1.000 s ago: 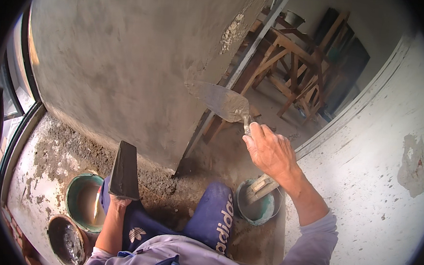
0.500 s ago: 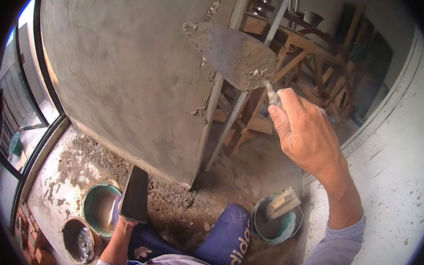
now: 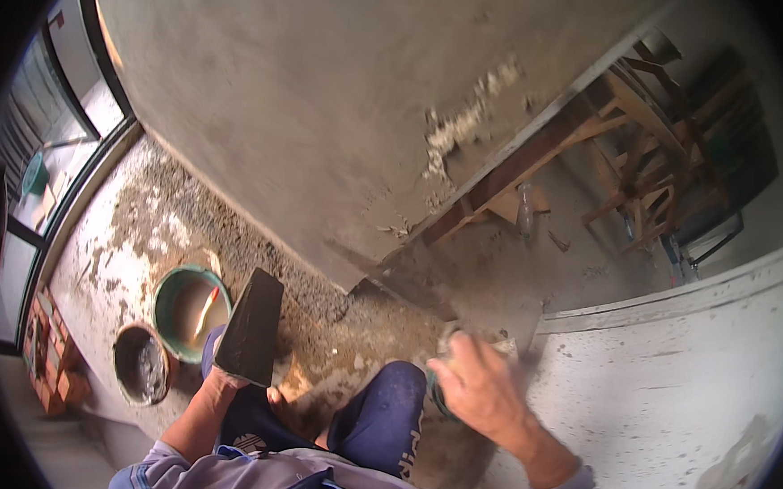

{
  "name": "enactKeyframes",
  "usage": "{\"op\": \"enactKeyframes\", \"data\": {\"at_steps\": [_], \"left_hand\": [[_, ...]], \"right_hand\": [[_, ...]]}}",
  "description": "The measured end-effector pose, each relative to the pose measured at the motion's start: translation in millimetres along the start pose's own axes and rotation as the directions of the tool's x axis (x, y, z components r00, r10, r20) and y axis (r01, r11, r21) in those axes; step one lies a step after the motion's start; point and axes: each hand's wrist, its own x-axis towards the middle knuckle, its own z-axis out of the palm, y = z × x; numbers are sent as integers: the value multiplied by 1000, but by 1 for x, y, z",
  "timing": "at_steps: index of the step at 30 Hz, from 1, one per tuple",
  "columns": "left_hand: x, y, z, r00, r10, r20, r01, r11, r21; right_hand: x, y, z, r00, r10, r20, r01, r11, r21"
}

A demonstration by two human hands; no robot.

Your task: The person applies plaster to a wall using a trowel and then smooths the surface with a float.

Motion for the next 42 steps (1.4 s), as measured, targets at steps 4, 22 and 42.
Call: {"op": "enactKeyframes", "data": {"at_steps": [4,22,42], "left_hand": [[-34,-21,26,989,11,-149,-2,998,60],[-181,56,200,579,-34,-814,-3,999,-44],[-222,140,253,642,148,-752,-62,988,141]], "right_hand": [[15,-1,12,988,118,97,-119,993,8],[50,-46,-167,896,362,258,-394,915,83],[25,-41,-117,935,298,194,-329,932,150]]}}
